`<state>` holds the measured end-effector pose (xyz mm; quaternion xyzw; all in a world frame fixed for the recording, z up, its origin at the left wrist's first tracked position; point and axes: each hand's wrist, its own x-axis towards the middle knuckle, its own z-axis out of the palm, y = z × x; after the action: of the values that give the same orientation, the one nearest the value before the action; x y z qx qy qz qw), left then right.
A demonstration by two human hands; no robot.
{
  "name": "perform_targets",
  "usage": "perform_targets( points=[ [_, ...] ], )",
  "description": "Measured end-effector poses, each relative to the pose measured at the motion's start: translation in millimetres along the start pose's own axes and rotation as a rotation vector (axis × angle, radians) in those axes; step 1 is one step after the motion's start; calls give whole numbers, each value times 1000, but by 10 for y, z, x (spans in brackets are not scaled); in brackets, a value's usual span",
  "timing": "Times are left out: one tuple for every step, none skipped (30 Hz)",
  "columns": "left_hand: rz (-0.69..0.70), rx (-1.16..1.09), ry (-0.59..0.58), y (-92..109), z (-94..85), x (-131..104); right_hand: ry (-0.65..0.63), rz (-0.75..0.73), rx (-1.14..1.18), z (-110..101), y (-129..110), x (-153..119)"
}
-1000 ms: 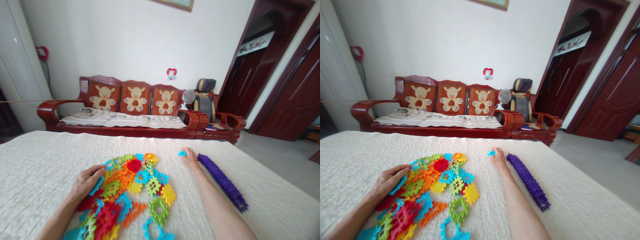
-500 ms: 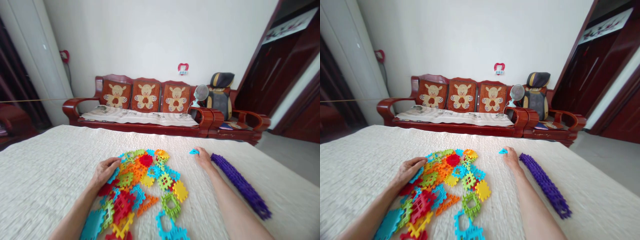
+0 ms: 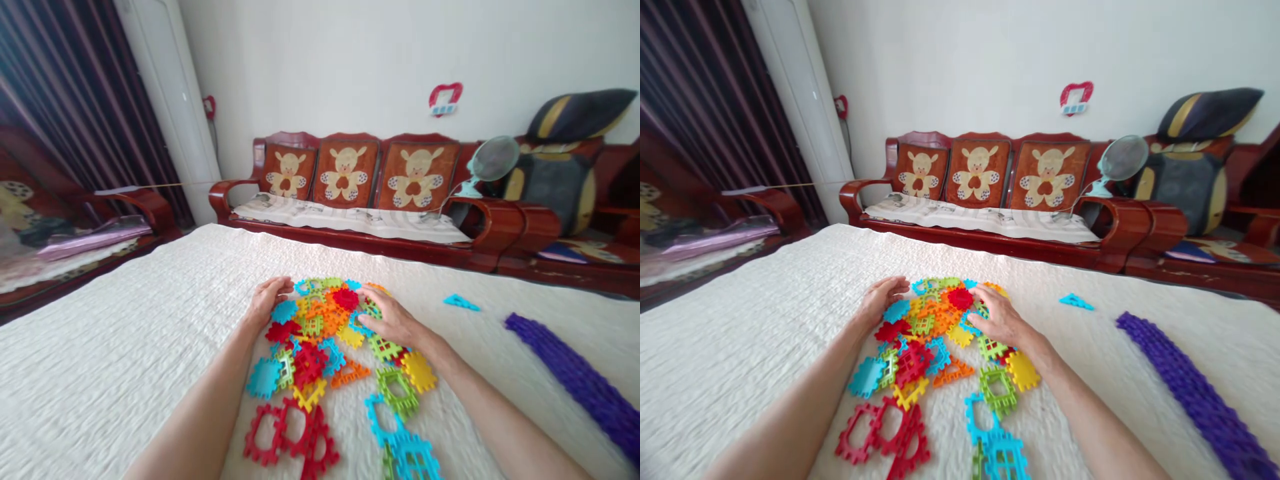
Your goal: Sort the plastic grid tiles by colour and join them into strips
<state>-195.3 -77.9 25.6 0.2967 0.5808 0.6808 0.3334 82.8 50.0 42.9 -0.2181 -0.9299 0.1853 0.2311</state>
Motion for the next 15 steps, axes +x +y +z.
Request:
perform_targets(
  points=[
    [3,-7,9,-16,-7,11,-31,-9,-27,50,-21,-13],
    [9,-4,9,-32,-7,18,-57,-16,-52,88,-31,-30],
    [14,11,-1,-47,0,21,-79,-24,-71,112,-39,-47],
    [18,27,-12,-58,11,21,-99,-36,-81,124,-51,-64],
    [21,42,-24,-66,23,19,-115,-51,-86,126,-71,-77],
    [22,50,-33,-71,35,14,-130,-67,-89,122,-99,-88],
    [25,52,-40,-71,45,8,-139,-76,-95,116,-134,-96],
    [28,48,-44,-69,52,1,-144,-80,-104,109,-174,-101],
    [31,40,-46,-65,57,-5,-145,-82,-114,106,-213,-105],
    [33,32,-48,-59,59,-10,-142,-83,-124,106,-246,-109],
    [34,27,-50,-53,61,-14,-135,-84,-132,109,-271,-111],
    [34,23,-53,-49,61,-17,-125,-84,-139,114,-287,-113],
    [32,20,-57,-46,60,-17,-114,-84,-144,120,-293,-114],
    [30,16,-61,-46,59,-16,-105,-83,-146,125,-293,-115],
    [28,11,-65,-50,57,-13,-99,-82,-145,128,-291,-116]
  ],
)
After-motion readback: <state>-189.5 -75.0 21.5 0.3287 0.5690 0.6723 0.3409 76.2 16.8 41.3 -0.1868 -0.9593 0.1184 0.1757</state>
